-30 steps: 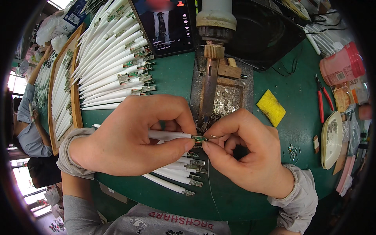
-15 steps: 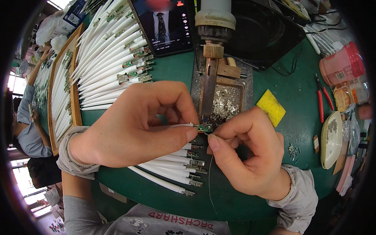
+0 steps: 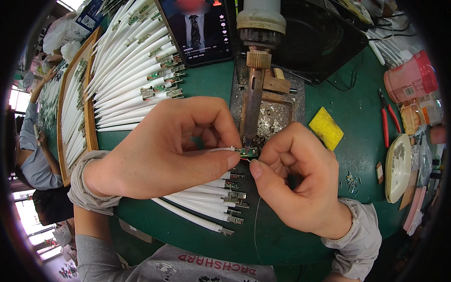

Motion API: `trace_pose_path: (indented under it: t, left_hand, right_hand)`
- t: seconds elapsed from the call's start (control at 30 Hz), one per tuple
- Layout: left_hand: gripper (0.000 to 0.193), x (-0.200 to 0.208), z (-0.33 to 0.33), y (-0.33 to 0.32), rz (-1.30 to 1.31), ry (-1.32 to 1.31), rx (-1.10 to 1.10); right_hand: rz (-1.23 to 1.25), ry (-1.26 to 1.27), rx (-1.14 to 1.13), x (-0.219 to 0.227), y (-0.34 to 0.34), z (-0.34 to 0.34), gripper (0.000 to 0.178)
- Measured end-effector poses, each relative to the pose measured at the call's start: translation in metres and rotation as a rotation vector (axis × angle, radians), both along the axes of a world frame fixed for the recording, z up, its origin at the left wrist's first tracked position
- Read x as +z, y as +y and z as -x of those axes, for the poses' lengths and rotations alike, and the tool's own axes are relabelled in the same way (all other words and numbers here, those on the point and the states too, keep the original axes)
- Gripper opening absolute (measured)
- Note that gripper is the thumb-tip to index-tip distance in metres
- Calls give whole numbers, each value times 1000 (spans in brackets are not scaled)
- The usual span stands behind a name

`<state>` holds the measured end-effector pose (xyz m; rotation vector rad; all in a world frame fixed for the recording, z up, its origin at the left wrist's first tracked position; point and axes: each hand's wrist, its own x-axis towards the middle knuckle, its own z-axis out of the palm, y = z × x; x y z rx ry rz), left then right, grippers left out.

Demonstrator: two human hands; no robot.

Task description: The person solders wires to small green circuit boards that are attached to white light tubes. This is done using a soldering iron and solder wire.

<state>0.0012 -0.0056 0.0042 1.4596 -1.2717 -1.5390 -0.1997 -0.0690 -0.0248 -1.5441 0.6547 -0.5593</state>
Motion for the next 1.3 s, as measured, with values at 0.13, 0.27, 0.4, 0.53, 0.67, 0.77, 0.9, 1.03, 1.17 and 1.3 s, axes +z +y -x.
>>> trace_pose_path:
  t: [0.13, 0.27, 0.4, 0.53, 0.67, 0.77, 0.9, 1.03, 1.17, 1.3]
  left_hand:
    - [10, 4, -1, 0, 15, -30, 26]
    - [10, 2, -2, -3, 0, 13, 34]
    - [10, 3, -2, -2, -33, 110, 66]
    - [10, 4, -2, -2, -34, 150, 70]
    - [11, 3, -3, -1, -15, 172, 67]
    - [10, 4, -3, -1, -9, 156, 62]
    - [8, 4, -7, -2, -79, 183, 87]
    - [8, 1, -7, -1, -79, 140, 82]
    - [8, 1, -5, -1, -63, 118, 45]
    - [8, 0, -4, 2, -92, 139, 23]
  right_hand:
    - [-40, -96, 29, 3, 0, 1, 15]
    - [-39, -159, 47, 0, -2, 1, 15]
    - [-37, -177, 39, -1, -1, -1, 16]
    - [-24, -194, 42, -1, -1, -1, 16]
    - [-11, -213, 48, -2, -1, -1, 16]
    - [-10, -218, 45, -2, -1, -1, 16]
    - [-42, -208, 12, -2, 1, -2, 16]
    - [266, -140, -34, -9, -3, -2, 16]
    - [726, -104, -28, -4, -5, -6, 23]
    - [909, -121, 5, -7, -8, -6, 30]
